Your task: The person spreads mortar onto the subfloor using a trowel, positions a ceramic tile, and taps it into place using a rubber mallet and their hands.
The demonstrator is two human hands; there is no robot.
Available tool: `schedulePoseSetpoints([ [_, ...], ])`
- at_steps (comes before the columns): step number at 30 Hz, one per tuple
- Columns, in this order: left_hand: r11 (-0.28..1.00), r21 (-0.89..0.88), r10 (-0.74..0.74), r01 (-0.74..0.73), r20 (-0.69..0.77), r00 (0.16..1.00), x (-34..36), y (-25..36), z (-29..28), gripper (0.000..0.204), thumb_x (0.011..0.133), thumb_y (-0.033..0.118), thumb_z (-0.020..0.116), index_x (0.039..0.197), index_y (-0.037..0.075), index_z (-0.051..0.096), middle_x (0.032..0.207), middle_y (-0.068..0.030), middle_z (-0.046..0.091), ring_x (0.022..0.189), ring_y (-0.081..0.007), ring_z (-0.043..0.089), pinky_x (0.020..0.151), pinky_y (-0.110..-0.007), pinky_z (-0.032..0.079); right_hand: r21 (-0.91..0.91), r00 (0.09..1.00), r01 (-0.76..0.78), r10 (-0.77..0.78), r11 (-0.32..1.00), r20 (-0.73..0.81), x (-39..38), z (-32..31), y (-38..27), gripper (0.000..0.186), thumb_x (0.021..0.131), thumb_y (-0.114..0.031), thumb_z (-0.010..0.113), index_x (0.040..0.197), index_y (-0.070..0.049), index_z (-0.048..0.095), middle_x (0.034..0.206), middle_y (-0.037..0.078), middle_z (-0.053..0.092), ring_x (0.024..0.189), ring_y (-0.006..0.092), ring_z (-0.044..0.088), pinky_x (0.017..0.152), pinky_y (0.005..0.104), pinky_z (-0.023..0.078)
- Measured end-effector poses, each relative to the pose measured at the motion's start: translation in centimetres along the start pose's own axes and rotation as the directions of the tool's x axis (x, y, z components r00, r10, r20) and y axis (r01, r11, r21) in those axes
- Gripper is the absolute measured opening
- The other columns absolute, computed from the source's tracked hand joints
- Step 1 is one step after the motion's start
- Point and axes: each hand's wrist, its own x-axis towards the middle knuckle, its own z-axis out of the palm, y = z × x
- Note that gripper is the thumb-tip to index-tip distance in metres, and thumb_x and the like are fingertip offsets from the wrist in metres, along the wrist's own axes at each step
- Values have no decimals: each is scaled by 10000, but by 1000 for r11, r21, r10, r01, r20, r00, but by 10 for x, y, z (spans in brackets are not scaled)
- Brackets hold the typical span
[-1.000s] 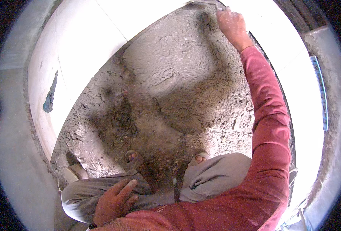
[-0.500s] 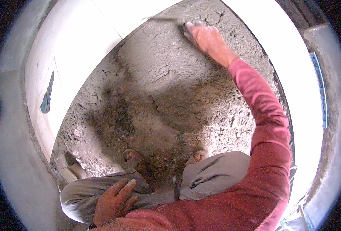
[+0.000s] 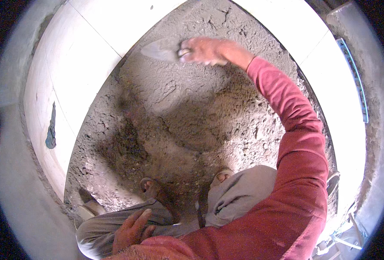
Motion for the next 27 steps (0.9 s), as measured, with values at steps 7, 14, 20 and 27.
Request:
schedulePoseSetpoints([
  [7,999,-15,-42,43,24,999,4,-4,-1,464,966,191,642,1409,100,540,1365,-212,582,1170,-411,612,932,-459,529,-564,822,-189,-185,804,-539,-5,-90,114,506,1004,-485,545,1342,-108,576,1251,170,672,1167,367,636,979,509,516],
  [14,998,-28,-55,55,-26,998,3,-6,-3,455,971,181,635,1407,95,539,1363,-206,587,1162,-417,614,925,-458,526,-492,722,-492,21,718,-692,4,-112,127,400,997,-397,518,999,-57,730,1058,202,719,1016,368,682,879,486,538],
  [20,986,-90,-136,141,58,989,9,-12,-7,448,977,194,626,1404,91,538,1346,-226,585,1146,-438,609,914,-466,522,-758,873,-414,-14,504,-487,-37,-104,131,375,1008,-378,501,1034,-45,673,887,133,707,809,268,686,722,409,545],
  [27,994,-29,-100,102,77,992,21,-11,-15,451,979,195,622,1405,82,532,1350,-227,581,1171,-432,599,928,-459,521,-526,735,-526,46,668,-676,-63,-92,153,514,1059,-437,482,1437,-91,512,1223,118,693,893,252,727,795,354,621],
])
